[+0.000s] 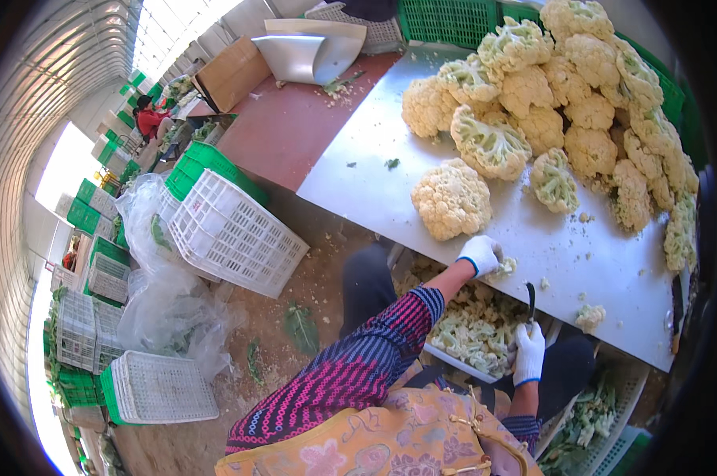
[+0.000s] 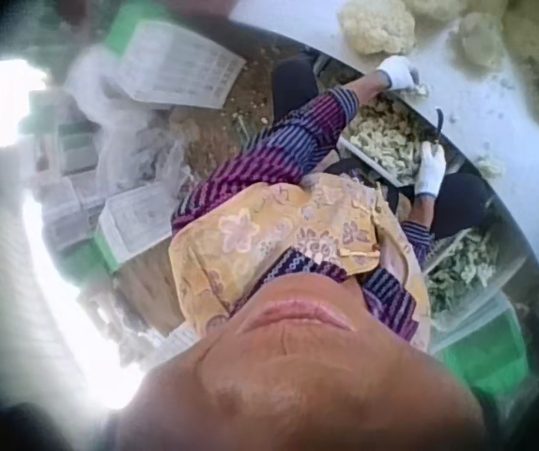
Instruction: The person sits on the floor and uses a knife to cut cauliflower florets from larger heads on a white table. The cut pieces are placed into a white basket below the table.
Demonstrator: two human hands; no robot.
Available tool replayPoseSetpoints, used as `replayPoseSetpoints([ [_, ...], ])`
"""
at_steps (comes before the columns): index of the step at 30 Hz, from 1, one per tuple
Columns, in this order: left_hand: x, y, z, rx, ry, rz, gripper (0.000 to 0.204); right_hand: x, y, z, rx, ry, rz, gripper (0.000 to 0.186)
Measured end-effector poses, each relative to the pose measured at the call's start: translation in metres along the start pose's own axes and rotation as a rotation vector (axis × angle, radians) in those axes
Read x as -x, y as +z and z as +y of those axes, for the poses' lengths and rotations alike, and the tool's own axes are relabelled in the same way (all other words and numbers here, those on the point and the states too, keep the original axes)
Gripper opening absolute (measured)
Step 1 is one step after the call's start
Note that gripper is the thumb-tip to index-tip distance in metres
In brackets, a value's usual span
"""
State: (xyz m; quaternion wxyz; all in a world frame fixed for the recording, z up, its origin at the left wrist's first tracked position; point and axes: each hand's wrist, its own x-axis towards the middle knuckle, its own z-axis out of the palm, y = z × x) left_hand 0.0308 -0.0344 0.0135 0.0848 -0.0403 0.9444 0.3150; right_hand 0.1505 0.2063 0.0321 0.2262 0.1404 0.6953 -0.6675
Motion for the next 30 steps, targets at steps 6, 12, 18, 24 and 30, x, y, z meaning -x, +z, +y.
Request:
replayPoseSetpoints([
  [6, 0.004, 0.007, -0.015, 0.105, -0.030, 0.101, 0.028, -0.028, 0.038, -0.004, 0.424, -0.304, 0.042, 0.037],
  [12, -0.002, 0.005, -0.008, 0.114, -0.024, 0.060, 0.029, -0.049, 0.050, 0.005, 0.682, -0.272, 0.079, 0.043],
  [18, -0.003, 0.010, -0.010, 0.214, -0.073, 0.004, 0.030, -0.042, 0.054, 0.010, 0.685, -0.283, 0.097, 0.045],
  [24, -0.002, 0.008, -0.012, 0.187, -0.054, 0.018, 0.028, -0.052, 0.055, 0.011, 0.725, -0.193, 0.071, 0.047],
  [30, 0.058, 0.001, 0.008, 0.331, -0.125, -0.118, 0.019, -0.049, 0.046, 0.006, 0.358, -0.066, -0.073, 0.049],
])
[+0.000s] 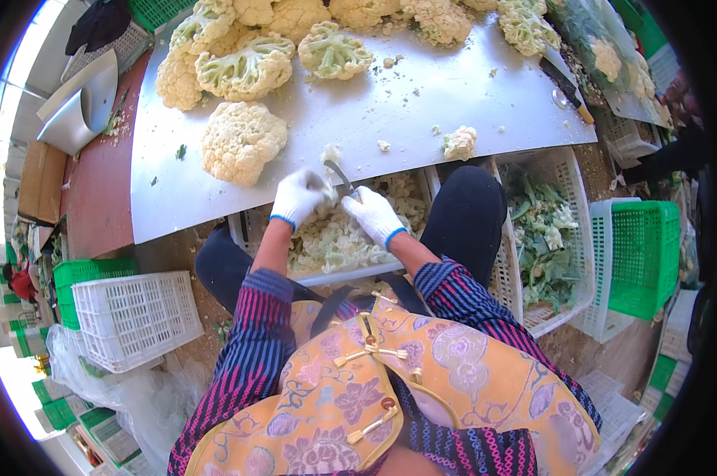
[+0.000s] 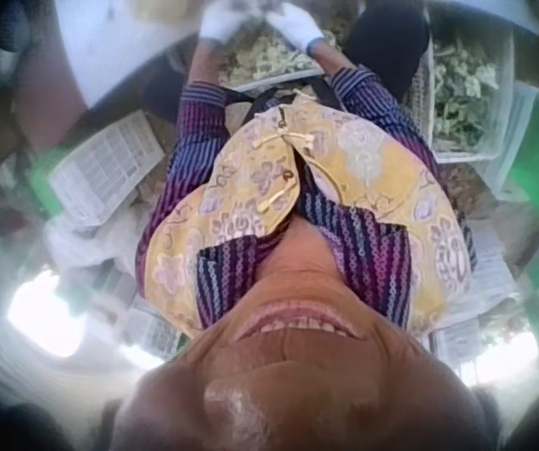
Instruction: The person sits on the floor and uses a knife to cut cauliflower florets from larger heads on a white table. The cut pieces are placed into a white basket below the table.
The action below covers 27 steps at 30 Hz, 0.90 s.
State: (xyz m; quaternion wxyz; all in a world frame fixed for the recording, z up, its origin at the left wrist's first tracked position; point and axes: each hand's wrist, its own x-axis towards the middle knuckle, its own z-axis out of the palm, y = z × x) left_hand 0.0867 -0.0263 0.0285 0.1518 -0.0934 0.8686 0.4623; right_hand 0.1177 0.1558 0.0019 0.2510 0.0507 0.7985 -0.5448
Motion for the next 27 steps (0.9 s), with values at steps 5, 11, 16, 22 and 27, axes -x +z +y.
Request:
replayPoseSetpoints([
  [5, -0.006, 0.000, 0.013, -0.156, 0.136, -0.050, 0.035, -0.008, -0.052, 0.002, -0.196, 0.096, 0.328, 0.041],
  [11, -0.056, 0.015, 0.051, -0.723, 0.216, -0.325, 0.053, 0.032, -0.108, -0.020, -0.162, 0.080, 0.150, 0.042],
  [16, -0.083, 0.115, 0.115, -0.026, 0.037, -0.353, 0.072, -0.014, -0.217, 0.023, -0.177, -0.018, 0.756, 0.026],
  [22, -0.115, 0.214, 0.120, 0.586, -0.241, -0.223, 0.052, -0.067, -0.232, 0.042, 0.240, 0.156, 0.609, 0.049],
  [27, -0.070, 0.097, 0.075, 0.637, 0.168, 0.030, 0.053, -0.026, -0.158, -0.015, -0.360, -0.011, 0.279, 0.039],
])
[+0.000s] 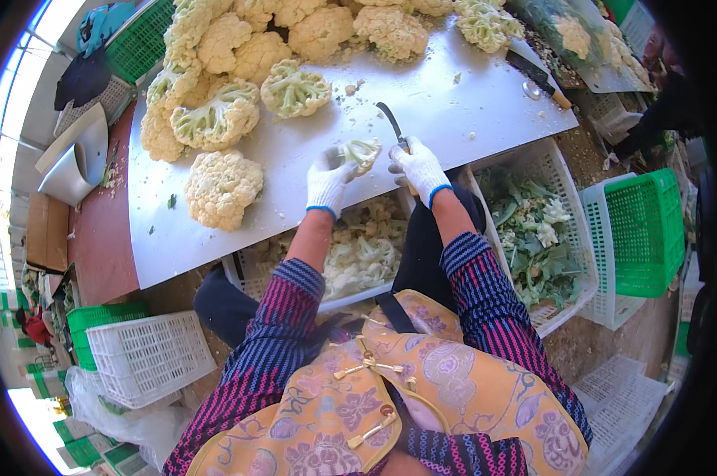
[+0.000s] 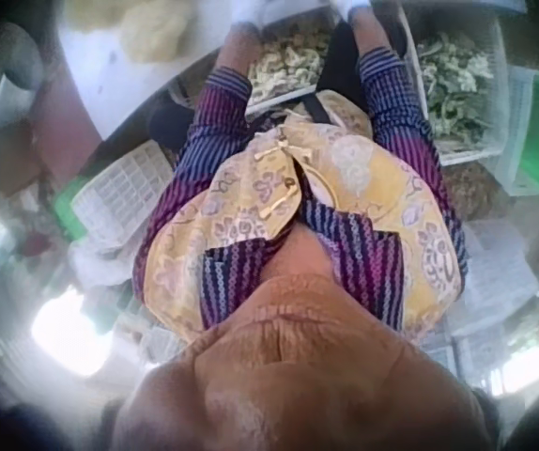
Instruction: The person sits on the floor and uses a knife to cut cauliflower florets from larger heads on a white table. The cut pieces are placed into a white basket below the table.
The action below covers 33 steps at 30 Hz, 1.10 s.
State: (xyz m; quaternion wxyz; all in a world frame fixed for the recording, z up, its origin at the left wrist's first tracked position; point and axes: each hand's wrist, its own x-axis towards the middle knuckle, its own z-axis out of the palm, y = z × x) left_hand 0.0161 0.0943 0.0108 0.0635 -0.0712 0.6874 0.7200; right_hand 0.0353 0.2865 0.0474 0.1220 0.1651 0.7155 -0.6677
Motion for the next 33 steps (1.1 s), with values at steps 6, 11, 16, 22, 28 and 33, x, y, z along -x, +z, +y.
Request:
replayPoseSetpoints([
  [6, 0.038, -0.095, -0.013, -0.709, 0.323, 0.231, 0.044, 0.058, 0.073, 0.037, 0.209, -0.047, -0.146, 0.036],
  [11, 0.045, -0.105, -0.039, -0.741, 0.413, 0.287, 0.039, 0.071, 0.101, 0.051, 0.545, -0.267, -0.069, 0.042],
  [16, 0.039, -0.102, -0.043, -0.830, 0.375, 0.375, 0.029, 0.067, 0.111, 0.041, 0.766, -0.278, -0.086, 0.043],
  [22, 0.033, -0.111, -0.046, -0.828, 0.381, 0.382, 0.026, 0.045, 0.131, 0.050, 0.807, -0.234, -0.090, 0.046],
  [28, 0.034, -0.107, -0.046, -0.750, 0.311, 0.368, 0.024, 0.028, 0.142, 0.074, 0.666, -0.113, -0.061, 0.044],
  [33, 0.045, -0.103, -0.046, -0.763, 0.360, 0.406, 0.023, 0.049, 0.127, 0.036, 0.335, -0.030, -0.111, 0.046],
])
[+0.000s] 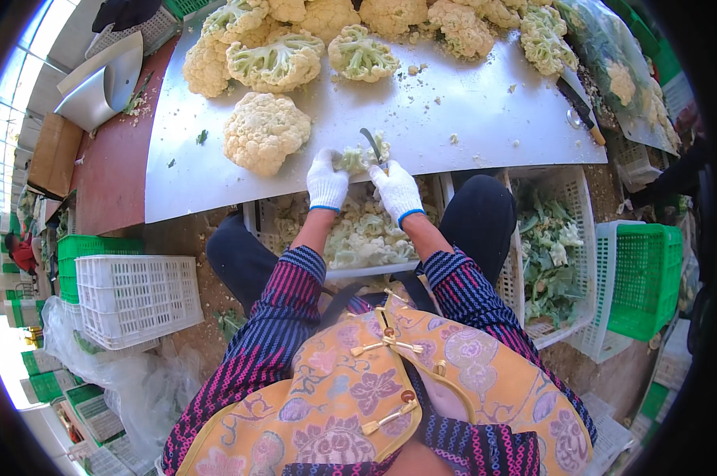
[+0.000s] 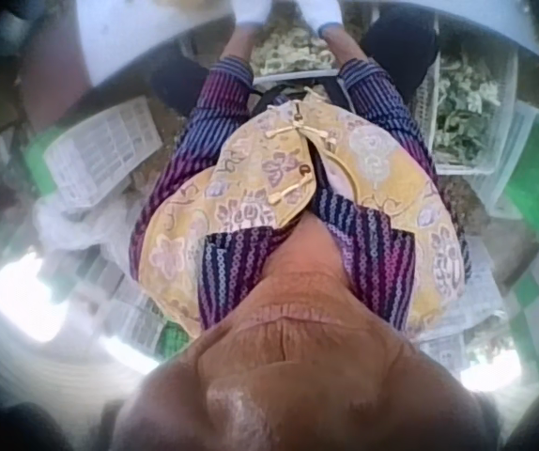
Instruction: The person sits on the floor and uses a knife to cut cauliflower florets from larger heads on a white table. The cut pieces are placed into a white basket below the table.
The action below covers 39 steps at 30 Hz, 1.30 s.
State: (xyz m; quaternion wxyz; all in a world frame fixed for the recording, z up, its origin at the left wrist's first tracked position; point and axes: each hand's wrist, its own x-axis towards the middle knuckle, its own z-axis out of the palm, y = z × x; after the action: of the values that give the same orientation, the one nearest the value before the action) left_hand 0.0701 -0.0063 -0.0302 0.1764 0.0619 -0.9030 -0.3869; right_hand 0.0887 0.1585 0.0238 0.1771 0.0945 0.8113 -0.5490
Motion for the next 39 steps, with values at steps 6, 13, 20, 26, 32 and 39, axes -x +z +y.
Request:
replayPoseSetpoints([
  [6, 0.005, 0.005, 0.003, -0.027, -0.027, 0.027, 0.021, 0.001, 0.033, 0.029, 0.294, -0.118, 0.045, 0.048],
  [13, 0.009, -0.014, 0.002, 0.143, -0.254, -0.103, 0.026, -0.003, 0.034, 0.026, -0.358, 0.270, -0.262, 0.033],
  [20, 0.021, -0.057, 0.003, -0.130, -0.021, -0.966, 0.049, 0.012, -0.024, 0.003, -0.419, 0.168, -0.201, 0.028],
  [26, -0.019, -0.006, 0.050, -0.178, -0.010, -0.407, 0.050, -0.078, -0.044, 0.033, 0.254, -0.091, 0.256, 0.047],
  [32, -0.056, -0.047, 0.087, -0.017, -0.318, -0.818, 0.050, -0.060, -0.046, 0.043, 0.334, -0.104, -0.325, 0.032],
  [39, -0.197, 0.051, 0.066, -0.142, -0.268, -0.047, 0.060, -0.028, -0.060, 0.051, -0.008, -0.052, -0.073, 0.029],
])
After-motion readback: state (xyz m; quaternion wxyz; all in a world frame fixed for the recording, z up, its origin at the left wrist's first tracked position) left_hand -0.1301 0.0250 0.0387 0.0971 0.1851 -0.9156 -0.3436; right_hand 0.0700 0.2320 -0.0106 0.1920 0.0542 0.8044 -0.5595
